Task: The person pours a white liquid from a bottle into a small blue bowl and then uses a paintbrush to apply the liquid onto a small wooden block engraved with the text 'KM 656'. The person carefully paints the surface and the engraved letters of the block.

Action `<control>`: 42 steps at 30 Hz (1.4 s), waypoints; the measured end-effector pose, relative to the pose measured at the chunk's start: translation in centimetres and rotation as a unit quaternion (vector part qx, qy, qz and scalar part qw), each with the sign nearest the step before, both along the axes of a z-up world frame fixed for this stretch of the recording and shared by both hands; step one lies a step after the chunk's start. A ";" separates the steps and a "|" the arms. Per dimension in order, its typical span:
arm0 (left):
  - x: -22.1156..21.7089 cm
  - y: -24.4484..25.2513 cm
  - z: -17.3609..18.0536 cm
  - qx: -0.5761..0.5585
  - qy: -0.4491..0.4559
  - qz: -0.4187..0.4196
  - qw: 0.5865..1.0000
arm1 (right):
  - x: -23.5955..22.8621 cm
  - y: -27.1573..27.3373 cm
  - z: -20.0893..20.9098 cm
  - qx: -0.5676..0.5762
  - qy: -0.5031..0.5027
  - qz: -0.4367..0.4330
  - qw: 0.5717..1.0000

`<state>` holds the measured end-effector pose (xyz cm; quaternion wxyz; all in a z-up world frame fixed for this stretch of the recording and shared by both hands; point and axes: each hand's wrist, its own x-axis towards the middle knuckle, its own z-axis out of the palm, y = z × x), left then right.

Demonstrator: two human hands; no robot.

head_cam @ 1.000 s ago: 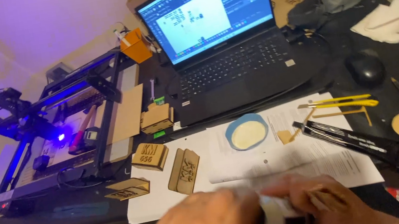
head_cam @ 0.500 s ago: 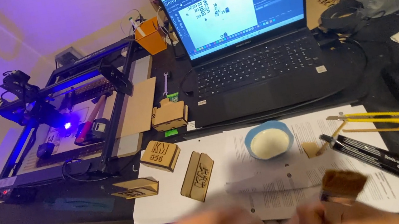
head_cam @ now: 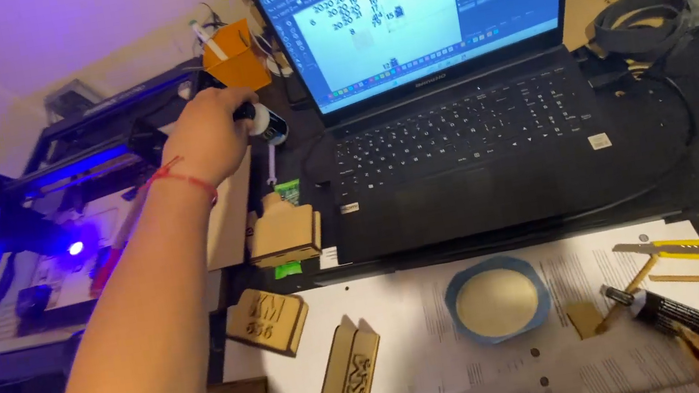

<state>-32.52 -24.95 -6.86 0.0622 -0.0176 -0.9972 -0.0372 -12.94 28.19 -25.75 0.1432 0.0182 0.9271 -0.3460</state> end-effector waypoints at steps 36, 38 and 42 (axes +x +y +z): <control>32.1 11.5 -9.6 0.301 0.208 0.048 0.929 | -2.3 -7.0 11.8 -0.165 0.177 0.094 0.966; 32.4 14.7 -10.6 0.293 0.217 -0.054 0.930 | -2.9 -7.5 11.7 -0.144 0.203 0.134 0.959; 29.1 19.0 -11.6 0.360 0.141 -0.073 0.919 | -4.4 -9.7 12.5 -0.123 0.252 0.267 0.922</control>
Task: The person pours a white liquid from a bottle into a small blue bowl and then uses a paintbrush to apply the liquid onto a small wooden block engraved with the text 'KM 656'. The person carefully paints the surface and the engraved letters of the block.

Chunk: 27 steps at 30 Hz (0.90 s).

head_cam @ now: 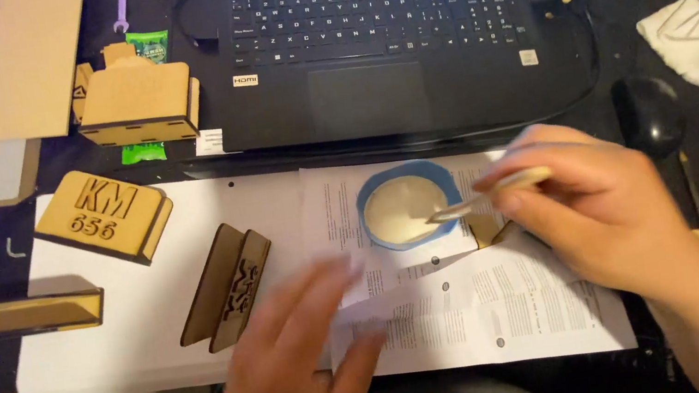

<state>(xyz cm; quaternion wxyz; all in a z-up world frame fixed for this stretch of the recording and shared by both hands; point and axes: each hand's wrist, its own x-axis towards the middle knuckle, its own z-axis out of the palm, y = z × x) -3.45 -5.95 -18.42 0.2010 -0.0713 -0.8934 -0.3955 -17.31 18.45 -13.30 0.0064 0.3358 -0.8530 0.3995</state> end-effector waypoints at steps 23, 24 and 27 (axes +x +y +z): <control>6.7 -5.5 -7.5 -0.143 0.227 0.190 0.944 | -1.3 -3.2 -3.9 0.106 0.005 -0.023 0.994; 7.4 -6.4 -8.5 -0.141 0.212 0.250 0.934 | -1.4 -3.0 -4.1 0.093 0.009 -0.039 0.995; 7.4 -7.1 -8.1 -0.141 0.120 0.258 0.948 | -1.2 -2.7 -4.0 0.065 0.000 -0.074 0.995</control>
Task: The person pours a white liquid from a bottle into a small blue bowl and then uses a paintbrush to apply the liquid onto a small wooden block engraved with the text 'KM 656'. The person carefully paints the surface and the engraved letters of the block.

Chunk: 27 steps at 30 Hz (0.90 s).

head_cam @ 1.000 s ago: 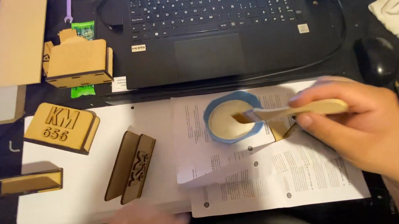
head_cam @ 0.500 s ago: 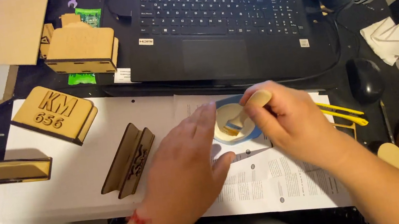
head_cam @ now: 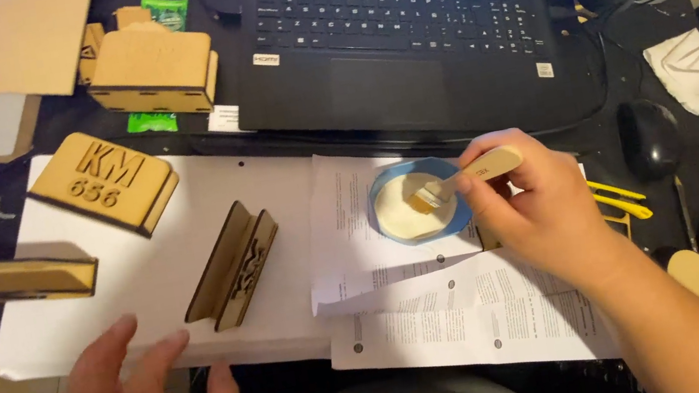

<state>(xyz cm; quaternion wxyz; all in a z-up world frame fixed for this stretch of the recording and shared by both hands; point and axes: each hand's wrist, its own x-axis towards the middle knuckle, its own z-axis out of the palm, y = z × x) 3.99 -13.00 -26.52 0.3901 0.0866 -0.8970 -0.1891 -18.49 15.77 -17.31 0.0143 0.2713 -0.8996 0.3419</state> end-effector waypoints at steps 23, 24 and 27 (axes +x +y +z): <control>-2.9 1.5 4.3 0.284 -0.071 -0.029 0.956 | 4.4 1.5 2.2 -0.458 -0.149 -0.071 0.874; -2.6 1.9 5.2 0.355 -0.063 -0.025 0.932 | 5.3 1.6 2.6 -0.457 -0.144 -0.041 0.877; -1.7 3.2 6.7 0.400 -0.028 -0.055 0.915 | 7.6 0.7 4.1 -0.498 -0.142 0.044 0.854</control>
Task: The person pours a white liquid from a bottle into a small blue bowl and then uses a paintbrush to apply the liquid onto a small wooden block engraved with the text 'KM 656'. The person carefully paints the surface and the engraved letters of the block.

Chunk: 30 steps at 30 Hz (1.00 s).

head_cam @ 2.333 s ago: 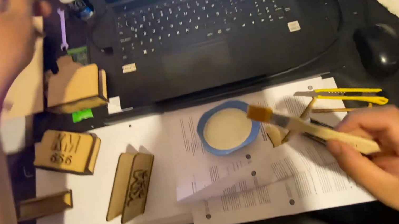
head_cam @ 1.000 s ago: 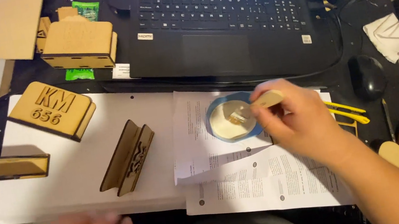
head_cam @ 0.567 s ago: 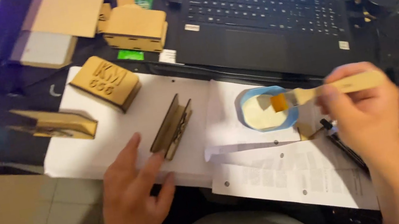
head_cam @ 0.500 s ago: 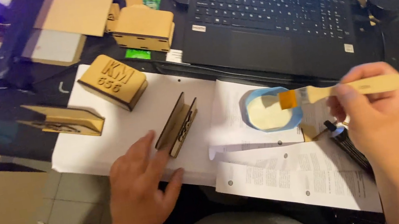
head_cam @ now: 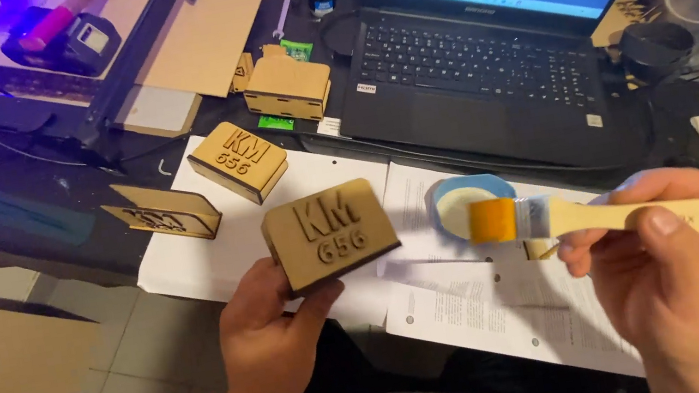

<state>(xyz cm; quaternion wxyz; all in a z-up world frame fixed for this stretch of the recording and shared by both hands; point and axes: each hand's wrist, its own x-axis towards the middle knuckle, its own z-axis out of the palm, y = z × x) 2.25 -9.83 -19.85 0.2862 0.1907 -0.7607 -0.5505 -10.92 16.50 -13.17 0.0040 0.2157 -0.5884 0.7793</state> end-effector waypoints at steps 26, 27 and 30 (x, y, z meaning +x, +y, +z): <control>6.6 8.1 4.1 -0.099 0.284 -0.203 0.932 | 11.6 2.2 3.8 -0.277 -0.064 0.175 0.943; 6.6 8.0 4.0 -0.172 0.273 -0.176 0.930 | 11.8 2.3 3.9 -0.281 -0.062 0.176 0.941; 7.3 7.9 5.4 -0.196 0.242 -0.176 0.934 | 12.5 2.8 4.1 -0.271 -0.044 0.184 0.944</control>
